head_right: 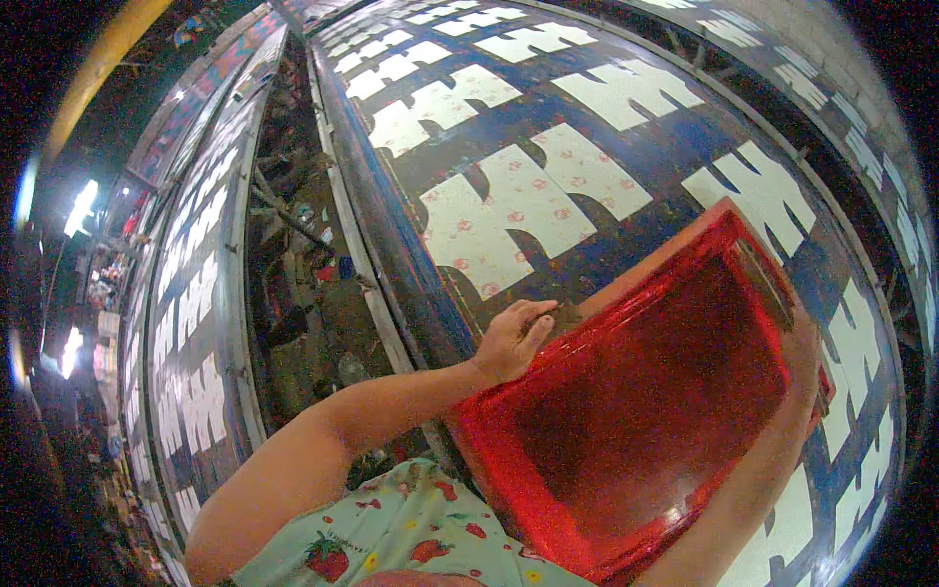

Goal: The person uses a squeegee to spread red ink across a screen printing frame placed over a patterned surface. They repeatedly pull the squeegee across the screen to evenly distribute the ink.

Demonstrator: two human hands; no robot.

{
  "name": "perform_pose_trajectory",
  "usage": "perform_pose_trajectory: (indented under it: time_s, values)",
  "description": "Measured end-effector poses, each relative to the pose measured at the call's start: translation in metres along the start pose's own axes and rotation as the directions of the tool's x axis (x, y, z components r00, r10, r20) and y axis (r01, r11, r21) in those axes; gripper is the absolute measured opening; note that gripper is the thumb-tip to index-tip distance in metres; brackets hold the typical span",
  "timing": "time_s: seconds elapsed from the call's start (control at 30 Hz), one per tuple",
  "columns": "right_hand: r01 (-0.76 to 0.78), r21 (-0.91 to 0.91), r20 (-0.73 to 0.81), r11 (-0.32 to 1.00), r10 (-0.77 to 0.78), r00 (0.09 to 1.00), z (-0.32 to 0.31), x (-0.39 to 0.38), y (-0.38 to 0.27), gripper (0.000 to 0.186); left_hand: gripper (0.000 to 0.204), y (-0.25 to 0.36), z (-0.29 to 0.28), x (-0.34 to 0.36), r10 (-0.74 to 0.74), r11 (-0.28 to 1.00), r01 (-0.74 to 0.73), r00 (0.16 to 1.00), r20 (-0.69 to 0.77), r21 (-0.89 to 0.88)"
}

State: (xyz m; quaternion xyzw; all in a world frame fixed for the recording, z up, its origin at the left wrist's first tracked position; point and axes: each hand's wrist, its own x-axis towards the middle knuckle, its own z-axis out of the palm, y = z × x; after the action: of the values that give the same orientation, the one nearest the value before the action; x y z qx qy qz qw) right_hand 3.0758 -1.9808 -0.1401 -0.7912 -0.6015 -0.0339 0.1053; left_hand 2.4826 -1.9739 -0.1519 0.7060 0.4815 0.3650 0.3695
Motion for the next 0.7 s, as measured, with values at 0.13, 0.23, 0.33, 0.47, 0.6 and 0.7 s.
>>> perform_pose_trajectory:
  time_s: [0.13,0.23,0.33,0.47,0.6,0.7]
  values:
    - [-0.067,0.048,0.152,0.997,0.059,0.987,-0.024,-0.029,-0.033,0.050,0.046,0.001,0.001,-0.002,-0.007,1.000,0.007,1.000,-0.014,-0.004]
    - [-0.100,0.079,0.151,0.992,0.087,0.985,-0.040,-0.073,-0.079,0.046,0.045,-0.002,0.003,-0.001,-0.042,0.999,0.042,0.999,0.000,0.027]
    - [0.037,-0.062,0.096,0.997,-0.031,0.995,-0.042,-0.121,-0.115,0.044,0.048,-0.005,0.005,0.000,0.047,0.996,-0.044,0.998,-0.037,0.074]
    - [0.069,-0.028,0.059,0.997,-0.067,0.996,-0.040,-0.197,-0.168,0.049,0.052,-0.011,0.003,-0.003,-0.002,1.000,0.002,1.000,0.000,0.006]
    - [-0.020,0.007,0.122,1.000,0.019,0.992,-0.061,-0.284,-0.250,0.050,0.053,-0.019,0.002,-0.001,0.080,0.996,-0.081,0.996,-0.026,-0.047]
    - [-0.047,0.026,0.134,0.999,0.044,0.990,-0.081,-0.337,-0.315,0.048,0.055,-0.024,0.002,0.001,0.081,0.995,-0.080,0.997,0.005,-0.054]
